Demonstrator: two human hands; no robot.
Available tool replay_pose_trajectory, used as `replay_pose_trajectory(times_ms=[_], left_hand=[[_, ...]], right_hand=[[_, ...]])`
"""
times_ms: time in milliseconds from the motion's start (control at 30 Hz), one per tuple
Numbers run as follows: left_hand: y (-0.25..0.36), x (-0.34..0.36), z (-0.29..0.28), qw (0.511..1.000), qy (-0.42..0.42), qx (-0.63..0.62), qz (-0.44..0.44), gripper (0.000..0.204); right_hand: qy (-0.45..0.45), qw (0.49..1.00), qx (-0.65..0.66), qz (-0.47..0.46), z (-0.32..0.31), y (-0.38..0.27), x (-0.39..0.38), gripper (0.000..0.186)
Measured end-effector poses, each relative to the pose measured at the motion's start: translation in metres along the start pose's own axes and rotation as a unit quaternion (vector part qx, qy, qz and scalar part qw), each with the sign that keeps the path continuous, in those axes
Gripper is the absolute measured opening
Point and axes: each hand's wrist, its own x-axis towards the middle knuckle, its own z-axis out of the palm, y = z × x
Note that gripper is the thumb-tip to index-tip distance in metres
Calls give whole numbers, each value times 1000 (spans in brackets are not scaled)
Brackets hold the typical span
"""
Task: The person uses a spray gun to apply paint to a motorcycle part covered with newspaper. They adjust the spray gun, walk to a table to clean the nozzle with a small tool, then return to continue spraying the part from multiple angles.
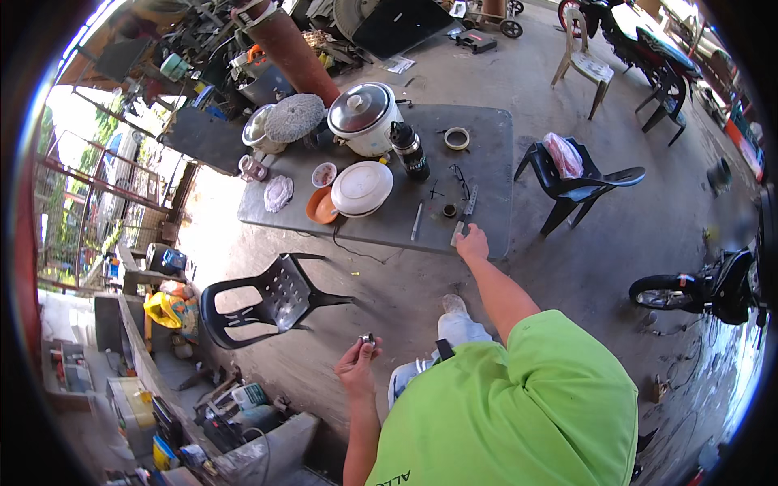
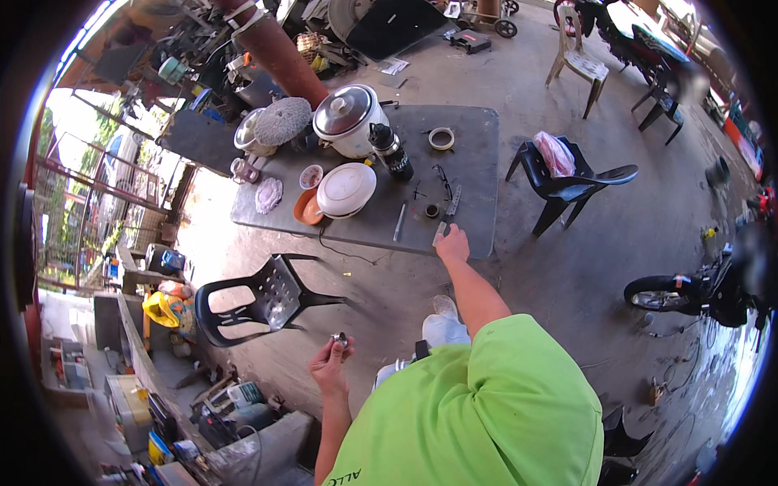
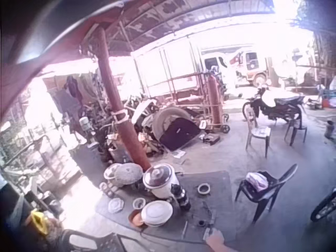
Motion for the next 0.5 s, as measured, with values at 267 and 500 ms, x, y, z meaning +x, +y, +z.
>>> replay_pose_trajectory(times_ms=[267, 500], left_hand=[[23, 112, 6, 971, -108, -154, -149, 23], [0, 217, 28, 949, -172, -133, -230, 13]], right_hand=[[50, 998, -25, 19, 10, 4, 32, 44], [208, 977, -22, -50, -49, -31, 121, 22]])
